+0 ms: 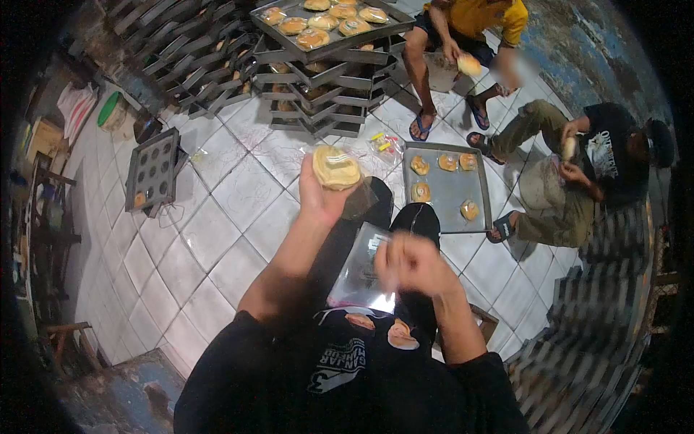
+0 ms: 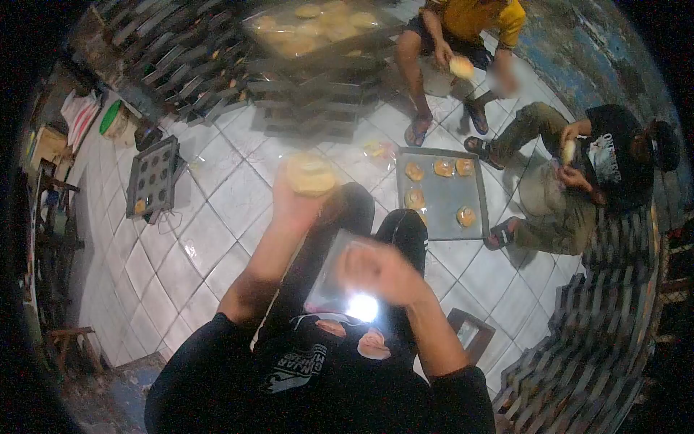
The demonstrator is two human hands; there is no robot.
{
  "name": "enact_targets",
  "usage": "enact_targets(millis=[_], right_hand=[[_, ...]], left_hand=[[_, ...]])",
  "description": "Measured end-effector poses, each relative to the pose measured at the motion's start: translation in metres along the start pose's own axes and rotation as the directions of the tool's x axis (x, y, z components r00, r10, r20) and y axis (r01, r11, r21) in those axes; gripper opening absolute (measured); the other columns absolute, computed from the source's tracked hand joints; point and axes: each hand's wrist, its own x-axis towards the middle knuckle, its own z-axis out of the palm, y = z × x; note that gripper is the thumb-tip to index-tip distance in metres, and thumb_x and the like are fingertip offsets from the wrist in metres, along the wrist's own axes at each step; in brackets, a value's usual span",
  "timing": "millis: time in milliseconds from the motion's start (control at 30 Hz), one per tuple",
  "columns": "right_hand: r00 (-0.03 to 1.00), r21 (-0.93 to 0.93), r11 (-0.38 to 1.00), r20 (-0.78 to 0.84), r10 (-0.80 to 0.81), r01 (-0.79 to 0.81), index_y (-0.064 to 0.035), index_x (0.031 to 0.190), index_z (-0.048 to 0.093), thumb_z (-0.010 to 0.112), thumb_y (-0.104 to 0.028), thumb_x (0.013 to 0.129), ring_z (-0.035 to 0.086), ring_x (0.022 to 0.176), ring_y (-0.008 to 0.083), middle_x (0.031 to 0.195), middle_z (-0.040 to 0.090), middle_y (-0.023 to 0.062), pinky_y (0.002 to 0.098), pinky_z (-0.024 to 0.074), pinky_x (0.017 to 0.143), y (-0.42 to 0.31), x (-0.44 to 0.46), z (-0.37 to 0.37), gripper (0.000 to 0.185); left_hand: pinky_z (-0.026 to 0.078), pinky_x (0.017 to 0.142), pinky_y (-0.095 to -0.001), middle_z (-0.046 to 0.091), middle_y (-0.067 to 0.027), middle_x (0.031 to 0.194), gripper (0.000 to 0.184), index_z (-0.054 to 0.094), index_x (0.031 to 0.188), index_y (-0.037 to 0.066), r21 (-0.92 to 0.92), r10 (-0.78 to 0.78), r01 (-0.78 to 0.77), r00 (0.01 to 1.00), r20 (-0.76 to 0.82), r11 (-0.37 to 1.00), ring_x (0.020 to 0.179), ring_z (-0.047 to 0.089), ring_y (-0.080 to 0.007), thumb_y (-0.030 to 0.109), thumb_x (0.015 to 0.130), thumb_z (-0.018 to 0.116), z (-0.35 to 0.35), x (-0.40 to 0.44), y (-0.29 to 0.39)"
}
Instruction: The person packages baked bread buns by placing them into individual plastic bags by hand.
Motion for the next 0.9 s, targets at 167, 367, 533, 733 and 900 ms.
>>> enact_targets(millis=[167,367,533,733,900], right_hand=[[0.810,-0.914,0.358,-0.058,-0.583,0.192,0.0012,0.110,0.066,0.082,-0.006,0.078,0.066,0.096,0.0334,0.106,0.065,0.0148,0.0355,0.0545,0.082,-0.005,0.008,0.007,0.037],[0.766,-0.675,0.718,-0.549,-0.335,-0.170,0.0030,0.094,0.065,0.061,-0.026,0.104,0.060,0.066,0.0107,0.076,0.066,0.0065,0.0308,0.0494,0.060,0.029,0.046,-0.045,0.031],[0.793,-0.781,0.621,-0.416,-0.444,-0.062,0.0016,0.080,0.059,0.058,-0.022,0.106,0.050,0.062,0.0088,0.069,0.056,0.0023,0.0296,0.0421,0.057,0.010,0.048,-0.037,0.035],[0.785,-0.665,0.747,-0.462,-0.411,0.000,-0.0018,0.076,0.054,0.059,-0.023,0.106,0.044,0.062,0.0081,0.066,0.048,0.0000,0.0299,0.0377,0.056,-0.006,0.046,-0.023,0.037],[0.809,-0.428,0.902,-0.549,-0.208,-0.059,-0.0084,0.075,0.055,0.056,-0.030,0.108,0.042,0.062,0.0049,0.068,0.049,-0.0058,0.0259,0.0341,0.054,-0.001,0.066,-0.074,0.039]], left_hand=[[0.051,0.103,-0.0451,0.065,-0.0150,0.129,0.051,0.054,0.140,0.005,-0.123,-0.296,0.286,0.953,-0.070,0.950,0.119,0.064,-0.0285,0.042,0.108,0.043,0.102,-0.081,0.045],[0.050,0.099,-0.0307,0.071,-0.0077,0.118,0.045,0.070,0.123,0.001,0.483,-0.099,0.053,0.993,0.070,0.874,0.114,0.063,-0.0148,0.037,0.111,0.046,0.057,-0.038,0.012],[0.050,0.080,-0.0257,0.069,-0.0038,0.092,0.031,0.071,0.100,-0.001,0.684,0.275,-0.271,0.955,0.107,0.677,0.087,0.062,-0.0090,0.026,0.108,0.057,0.055,-0.020,-0.003],[0.048,0.069,-0.0249,0.066,-0.0020,0.081,0.028,0.068,0.090,0.001,0.498,0.254,-0.162,0.959,-0.123,0.852,0.076,0.059,-0.0085,0.021,0.106,0.059,0.077,-0.027,0.010],[0.049,0.077,-0.0262,0.066,-0.0090,0.100,0.026,0.068,0.090,0.000,0.673,0.436,-0.203,0.878,-0.196,0.711,0.090,0.060,-0.0121,0.018,0.105,0.058,0.056,-0.011,0.014]])
